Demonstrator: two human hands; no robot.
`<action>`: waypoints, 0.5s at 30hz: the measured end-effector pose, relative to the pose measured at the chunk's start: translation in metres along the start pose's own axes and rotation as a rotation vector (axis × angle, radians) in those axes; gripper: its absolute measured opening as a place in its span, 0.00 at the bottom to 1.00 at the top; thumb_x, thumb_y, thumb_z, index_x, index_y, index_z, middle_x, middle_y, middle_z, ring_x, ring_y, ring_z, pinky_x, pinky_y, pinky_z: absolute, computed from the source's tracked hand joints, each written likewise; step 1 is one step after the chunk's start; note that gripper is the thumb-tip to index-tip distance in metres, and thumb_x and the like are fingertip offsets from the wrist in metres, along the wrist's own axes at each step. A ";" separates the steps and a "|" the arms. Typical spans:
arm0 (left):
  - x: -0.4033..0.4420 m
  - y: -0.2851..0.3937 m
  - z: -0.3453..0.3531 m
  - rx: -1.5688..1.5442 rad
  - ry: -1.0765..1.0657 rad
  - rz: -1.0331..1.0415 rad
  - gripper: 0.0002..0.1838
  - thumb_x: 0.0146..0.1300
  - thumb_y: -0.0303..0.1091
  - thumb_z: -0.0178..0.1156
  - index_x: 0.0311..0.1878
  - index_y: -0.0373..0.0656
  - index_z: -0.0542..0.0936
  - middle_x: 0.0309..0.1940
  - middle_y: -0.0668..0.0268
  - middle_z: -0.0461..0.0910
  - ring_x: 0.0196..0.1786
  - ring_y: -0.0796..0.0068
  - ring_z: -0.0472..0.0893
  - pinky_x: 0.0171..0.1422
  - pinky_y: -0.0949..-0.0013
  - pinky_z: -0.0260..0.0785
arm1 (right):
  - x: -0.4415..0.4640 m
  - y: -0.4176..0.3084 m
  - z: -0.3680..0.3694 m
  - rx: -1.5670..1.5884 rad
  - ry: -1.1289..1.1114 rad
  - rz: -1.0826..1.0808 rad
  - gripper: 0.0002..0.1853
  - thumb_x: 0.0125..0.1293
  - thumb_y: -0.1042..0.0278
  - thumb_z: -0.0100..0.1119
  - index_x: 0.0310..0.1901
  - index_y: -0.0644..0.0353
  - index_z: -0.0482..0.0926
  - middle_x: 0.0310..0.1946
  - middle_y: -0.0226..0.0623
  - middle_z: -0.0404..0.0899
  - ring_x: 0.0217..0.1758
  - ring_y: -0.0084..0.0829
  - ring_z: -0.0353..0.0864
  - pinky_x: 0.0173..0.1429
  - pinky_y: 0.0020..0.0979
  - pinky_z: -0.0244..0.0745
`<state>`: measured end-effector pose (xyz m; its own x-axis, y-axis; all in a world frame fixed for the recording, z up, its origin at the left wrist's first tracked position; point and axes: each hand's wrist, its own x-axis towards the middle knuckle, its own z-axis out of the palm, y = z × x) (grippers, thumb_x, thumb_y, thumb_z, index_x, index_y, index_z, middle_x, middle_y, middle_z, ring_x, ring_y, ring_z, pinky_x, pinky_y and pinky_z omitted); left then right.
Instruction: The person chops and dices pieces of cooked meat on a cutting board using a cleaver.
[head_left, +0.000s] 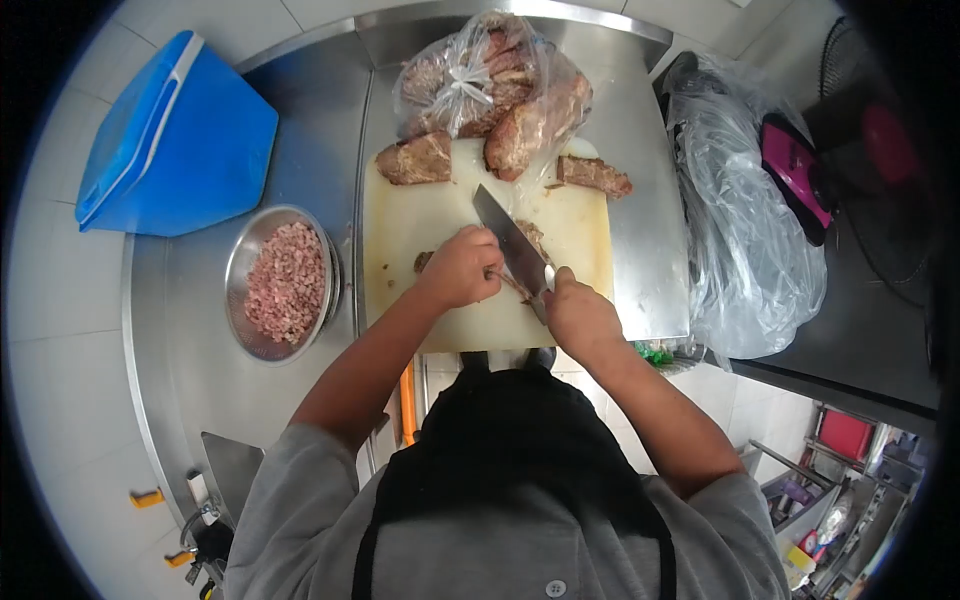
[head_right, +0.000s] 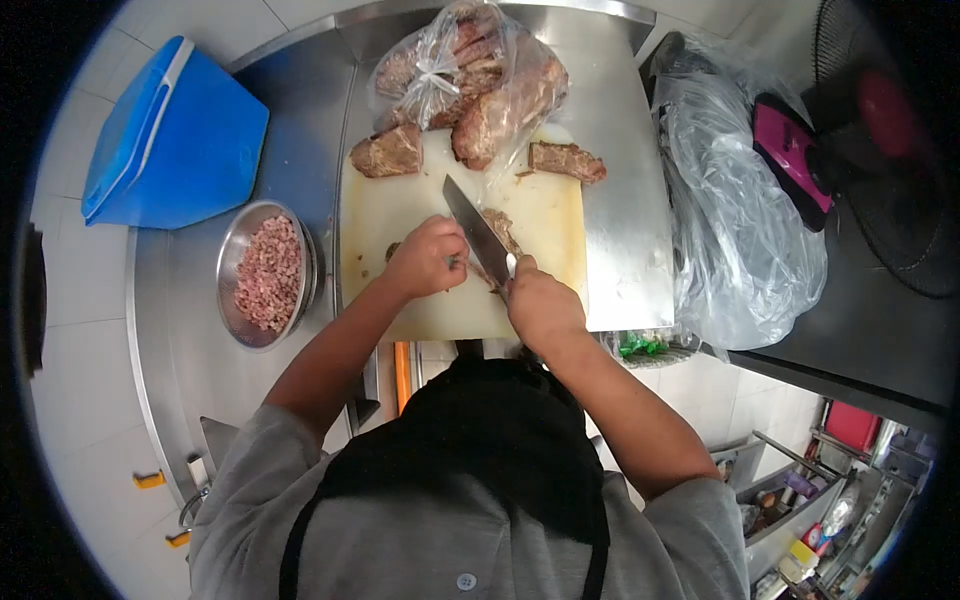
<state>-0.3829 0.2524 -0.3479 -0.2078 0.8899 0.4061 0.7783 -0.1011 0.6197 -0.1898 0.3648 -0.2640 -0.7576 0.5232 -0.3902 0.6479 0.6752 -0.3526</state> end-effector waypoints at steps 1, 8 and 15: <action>-0.005 0.001 -0.008 0.005 -0.110 -0.060 0.09 0.42 0.26 0.68 0.31 0.42 0.83 0.37 0.62 0.80 0.45 0.56 0.79 0.52 0.58 0.75 | 0.000 0.000 -0.003 0.005 -0.015 0.019 0.13 0.77 0.62 0.50 0.47 0.66 0.70 0.35 0.57 0.86 0.41 0.57 0.88 0.47 0.51 0.82; -0.018 0.017 -0.068 0.289 -0.159 -0.129 0.09 0.48 0.29 0.69 0.35 0.43 0.84 0.41 0.61 0.81 0.49 0.56 0.80 0.55 0.60 0.76 | -0.035 0.017 -0.045 0.157 0.115 0.063 0.15 0.73 0.61 0.57 0.47 0.67 0.72 0.35 0.63 0.84 0.44 0.63 0.84 0.52 0.56 0.78; -0.008 0.032 -0.005 0.026 0.026 -0.218 0.09 0.52 0.27 0.70 0.37 0.41 0.83 0.46 0.61 0.80 0.53 0.55 0.79 0.58 0.59 0.75 | -0.048 0.046 -0.057 0.117 0.031 0.084 0.16 0.73 0.61 0.57 0.45 0.69 0.74 0.38 0.65 0.83 0.46 0.63 0.84 0.54 0.56 0.77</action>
<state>-0.3590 0.2394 -0.3276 -0.3883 0.8774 0.2818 0.7279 0.1045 0.6777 -0.1284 0.4003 -0.2133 -0.7012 0.5923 -0.3969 0.7126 0.5641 -0.4171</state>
